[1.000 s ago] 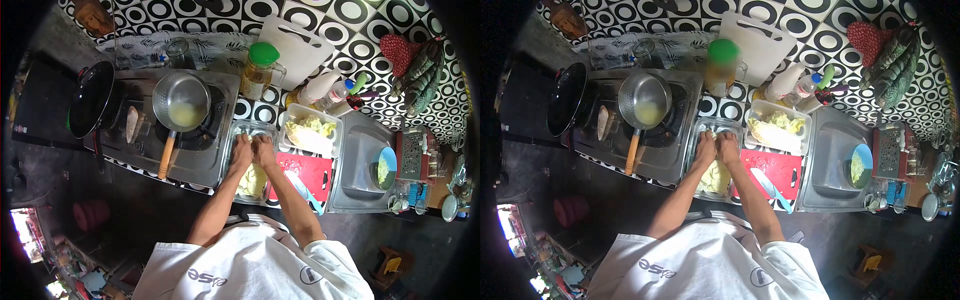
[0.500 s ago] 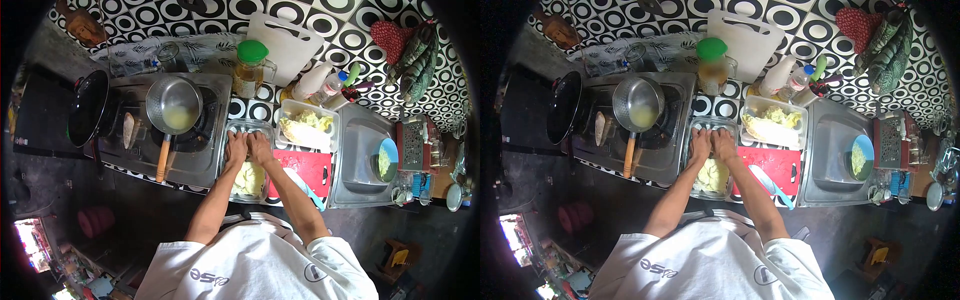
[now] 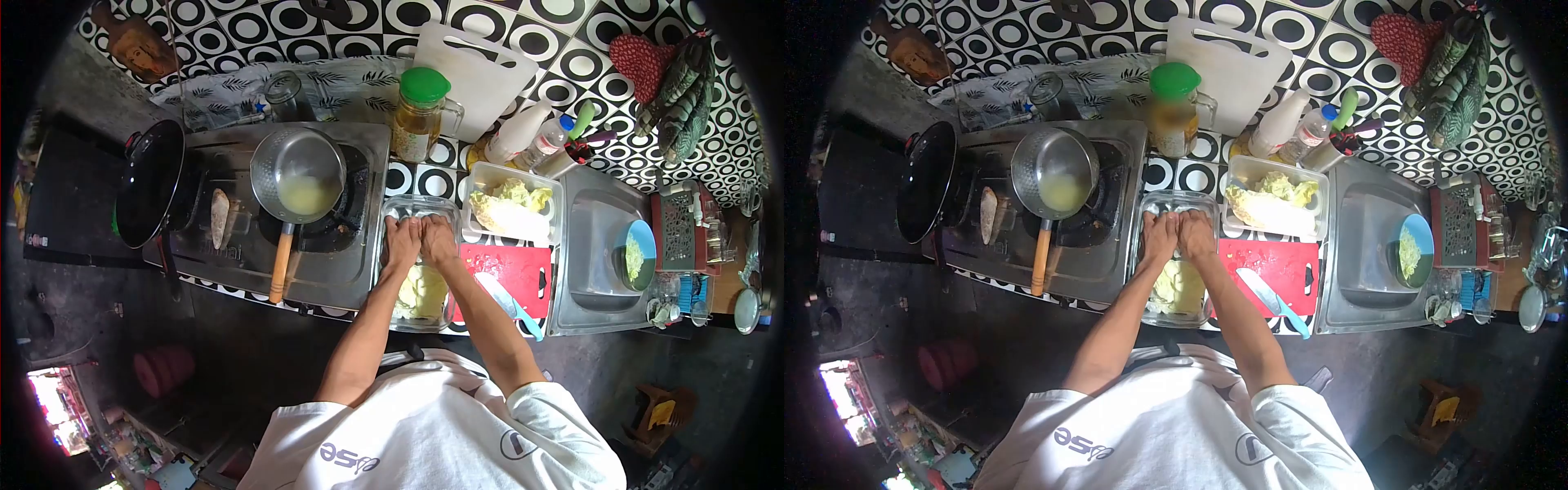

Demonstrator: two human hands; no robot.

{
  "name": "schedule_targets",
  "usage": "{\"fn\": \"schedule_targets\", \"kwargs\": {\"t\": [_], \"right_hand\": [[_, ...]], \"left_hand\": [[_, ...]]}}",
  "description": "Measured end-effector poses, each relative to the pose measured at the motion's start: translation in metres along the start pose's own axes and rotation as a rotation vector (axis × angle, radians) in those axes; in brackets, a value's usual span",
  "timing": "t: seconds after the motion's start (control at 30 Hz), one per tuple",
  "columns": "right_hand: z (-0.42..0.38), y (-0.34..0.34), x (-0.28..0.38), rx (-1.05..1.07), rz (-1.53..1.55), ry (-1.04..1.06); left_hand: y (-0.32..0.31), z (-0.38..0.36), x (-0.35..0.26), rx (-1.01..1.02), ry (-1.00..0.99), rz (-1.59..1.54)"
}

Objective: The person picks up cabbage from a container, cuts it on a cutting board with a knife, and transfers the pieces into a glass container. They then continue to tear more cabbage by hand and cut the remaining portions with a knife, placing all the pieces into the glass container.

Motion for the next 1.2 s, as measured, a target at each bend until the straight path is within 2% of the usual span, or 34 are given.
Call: {"fn": "schedule_targets", "kwargs": {"t": [0.07, 0.2, 0.27, 0.3, 0.37, 0.4, 0.47, 0.63, 0.7, 0.77, 0.9, 0.97, 1.07, 1.2], "right_hand": [[-0.004, 0.009, 0.003, 0.03, 0.027, -0.057], [-0.008, 0.0, -0.011, -0.034, 0.179, -0.065], [-0.014, 0.02, 0.006, -0.095, 0.155, 0.155], [-0.017, 0.019, 0.004, -0.095, 0.154, 0.153], [-0.021, 0.012, 0.002, 0.04, 0.135, 0.108], [-0.019, 0.016, 0.005, 0.038, 0.136, 0.106], [-0.018, 0.019, 0.01, 0.166, 0.06, 0.042], [-0.008, -0.009, -0.005, 0.213, 0.059, 0.117], [-0.005, -0.007, -0.006, 0.227, 0.053, 0.115], [-0.003, 0.0, 0.002, 0.209, -0.09, 0.256], [0.0, 0.001, 0.003, 0.273, -0.154, 0.262], [0.001, -0.016, -0.012, 0.289, -0.037, 0.075], [0.0, -0.025, -0.018, 0.234, -0.02, 0.016], [-0.003, -0.011, -0.01, 0.217, 0.065, -0.063]], "left_hand": [[-0.005, 0.0, 0.003, -0.044, -0.1, -0.022], [-0.007, 0.0, 0.004, -0.061, -0.087, 0.03], [-0.003, 0.0, -0.004, -0.032, -0.037, 0.056], [-0.003, 0.0, -0.004, -0.009, 0.014, 0.083], [-0.005, 0.001, 0.001, -0.003, -0.027, 0.075], [-0.005, 0.003, 0.002, 0.004, -0.003, 0.075], [-0.004, 0.003, 0.003, 0.017, 0.019, 0.078], [0.007, 0.004, -0.016, 0.055, 0.133, 0.123], [0.004, 0.005, -0.013, 0.057, 0.123, 0.134], [0.001, 0.006, -0.008, 0.056, 0.12, 0.144], [0.001, 0.007, -0.008, 0.076, 0.118, 0.122], [0.002, 0.007, -0.006, 0.051, 0.098, 0.103], [-0.003, 0.004, 0.002, -0.028, -0.031, 0.018], [-0.001, 0.002, 0.0, -0.027, -0.02, 0.03]]}}
Point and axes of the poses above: each hand's wrist, its own z-axis towards the middle knuckle, its own y-axis out of the back of the hand, x = y × z, the point moved 3 cm from there along z, towards the middle knuckle, and after that the axes turned 5 degrees about -z, right-handed, at the moved point
